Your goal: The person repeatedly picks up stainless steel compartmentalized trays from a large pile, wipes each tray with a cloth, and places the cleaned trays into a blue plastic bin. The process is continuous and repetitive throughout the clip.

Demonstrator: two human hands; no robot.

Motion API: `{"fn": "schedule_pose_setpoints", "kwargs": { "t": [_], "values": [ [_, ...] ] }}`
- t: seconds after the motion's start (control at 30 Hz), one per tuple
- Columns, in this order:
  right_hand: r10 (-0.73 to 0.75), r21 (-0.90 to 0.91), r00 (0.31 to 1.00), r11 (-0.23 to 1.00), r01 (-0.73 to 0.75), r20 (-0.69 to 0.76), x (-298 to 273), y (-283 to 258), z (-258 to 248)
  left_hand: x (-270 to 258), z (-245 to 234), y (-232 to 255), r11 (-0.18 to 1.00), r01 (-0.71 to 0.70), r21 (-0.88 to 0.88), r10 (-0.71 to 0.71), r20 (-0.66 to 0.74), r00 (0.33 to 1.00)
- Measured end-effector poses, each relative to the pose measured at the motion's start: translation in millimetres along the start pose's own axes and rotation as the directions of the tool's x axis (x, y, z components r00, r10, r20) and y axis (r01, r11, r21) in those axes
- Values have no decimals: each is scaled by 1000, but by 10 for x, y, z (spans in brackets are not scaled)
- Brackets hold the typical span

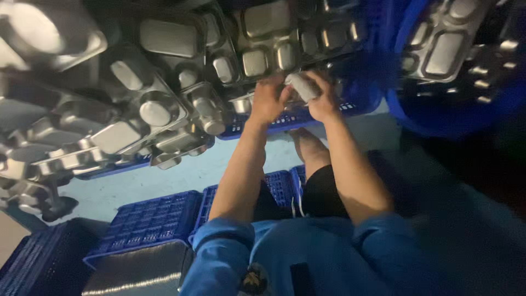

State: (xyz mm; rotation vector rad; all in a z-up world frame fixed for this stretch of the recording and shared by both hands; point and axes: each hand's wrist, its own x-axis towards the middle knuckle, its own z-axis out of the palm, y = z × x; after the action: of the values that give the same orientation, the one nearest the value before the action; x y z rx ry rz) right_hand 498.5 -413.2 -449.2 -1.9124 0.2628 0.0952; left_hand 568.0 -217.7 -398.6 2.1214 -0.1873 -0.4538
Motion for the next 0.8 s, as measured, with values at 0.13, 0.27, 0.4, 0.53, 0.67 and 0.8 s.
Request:
{"fn": "schedule_pose_setpoints", "kwargs": {
  "t": [0.13,0.27,0.4,0.53,0.67,0.8],
  "values": [
    [130,487,873,863,134,-470,85,-1025,-574,19,-404,752,976,-211,51,213,-31,977],
    [639,844,552,393,364,-535,-205,-1723,-1110,-110,-823,1249,976,-193,-103,157,-285,946],
    [449,957,845,131,259,-290,-369,-2232,-1213,-515,-1328,1609,922,-236,-307,122,-349,929],
    [86,986,984,-30,161,-158,-397,-2754,-916,-1098,-1825,2069,629,-699,-341,691,-167,704],
    [54,998,998,52,-38,35,-585,-3232,-387,-957,-1955,2417,524,-339,-781,506,-36,862],
    [-418,611,906,701,369,-69,-920,-3674,-351,-754,-1937,2303,399,-148,-905,472,64,879]
  ]
}}
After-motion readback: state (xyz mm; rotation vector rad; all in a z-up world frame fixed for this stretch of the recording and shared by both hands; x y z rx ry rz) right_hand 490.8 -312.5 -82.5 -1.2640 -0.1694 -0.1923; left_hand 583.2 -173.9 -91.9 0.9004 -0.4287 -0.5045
